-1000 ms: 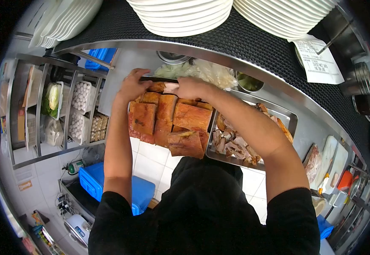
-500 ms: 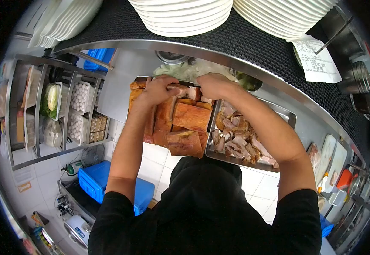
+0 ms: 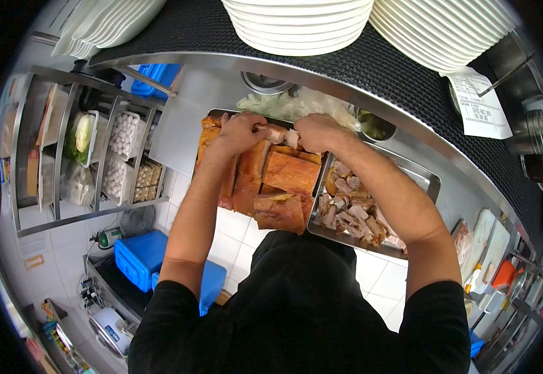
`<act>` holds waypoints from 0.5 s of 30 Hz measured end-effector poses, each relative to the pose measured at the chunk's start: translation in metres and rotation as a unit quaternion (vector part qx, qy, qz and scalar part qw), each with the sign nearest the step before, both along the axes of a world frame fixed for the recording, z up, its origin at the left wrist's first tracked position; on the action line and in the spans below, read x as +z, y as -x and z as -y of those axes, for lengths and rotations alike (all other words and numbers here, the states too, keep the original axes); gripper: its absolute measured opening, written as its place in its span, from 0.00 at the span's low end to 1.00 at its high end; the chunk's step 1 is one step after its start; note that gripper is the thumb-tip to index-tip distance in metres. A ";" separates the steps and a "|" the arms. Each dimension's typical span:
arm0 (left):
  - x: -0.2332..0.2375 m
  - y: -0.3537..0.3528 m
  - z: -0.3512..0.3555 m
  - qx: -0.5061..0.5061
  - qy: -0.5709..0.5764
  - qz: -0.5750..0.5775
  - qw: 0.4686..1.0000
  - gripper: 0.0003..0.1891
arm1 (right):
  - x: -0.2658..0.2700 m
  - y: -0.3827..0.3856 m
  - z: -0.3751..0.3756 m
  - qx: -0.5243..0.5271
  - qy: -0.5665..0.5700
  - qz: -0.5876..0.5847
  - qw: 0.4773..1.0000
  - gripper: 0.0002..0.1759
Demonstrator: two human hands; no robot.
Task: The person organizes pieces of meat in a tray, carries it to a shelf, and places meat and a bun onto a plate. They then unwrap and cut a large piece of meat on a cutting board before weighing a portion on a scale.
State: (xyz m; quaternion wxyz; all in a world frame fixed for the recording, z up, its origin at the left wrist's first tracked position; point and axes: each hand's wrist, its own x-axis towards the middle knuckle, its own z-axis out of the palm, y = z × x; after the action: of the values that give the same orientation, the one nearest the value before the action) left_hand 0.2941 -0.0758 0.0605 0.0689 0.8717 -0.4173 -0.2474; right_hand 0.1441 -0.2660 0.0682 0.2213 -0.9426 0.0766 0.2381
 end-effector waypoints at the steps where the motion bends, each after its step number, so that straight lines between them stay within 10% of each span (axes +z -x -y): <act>1: 0.003 0.001 0.001 0.005 -0.003 -0.016 1.000 0.25 | 0.003 -0.001 0.001 -0.001 0.000 -0.009 1.000 0.14; 15: 0.041 -0.006 -0.108 0.116 0.319 0.006 0.941 0.24 | 0.071 0.054 -0.007 -0.128 -0.087 0.127 0.980 0.25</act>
State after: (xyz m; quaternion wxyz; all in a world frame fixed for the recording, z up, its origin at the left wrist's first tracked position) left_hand 0.2999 0.0318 0.1016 0.3690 0.8480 -0.3703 -0.0869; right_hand 0.0897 -0.2591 0.1396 0.3392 -0.9246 0.1471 0.0920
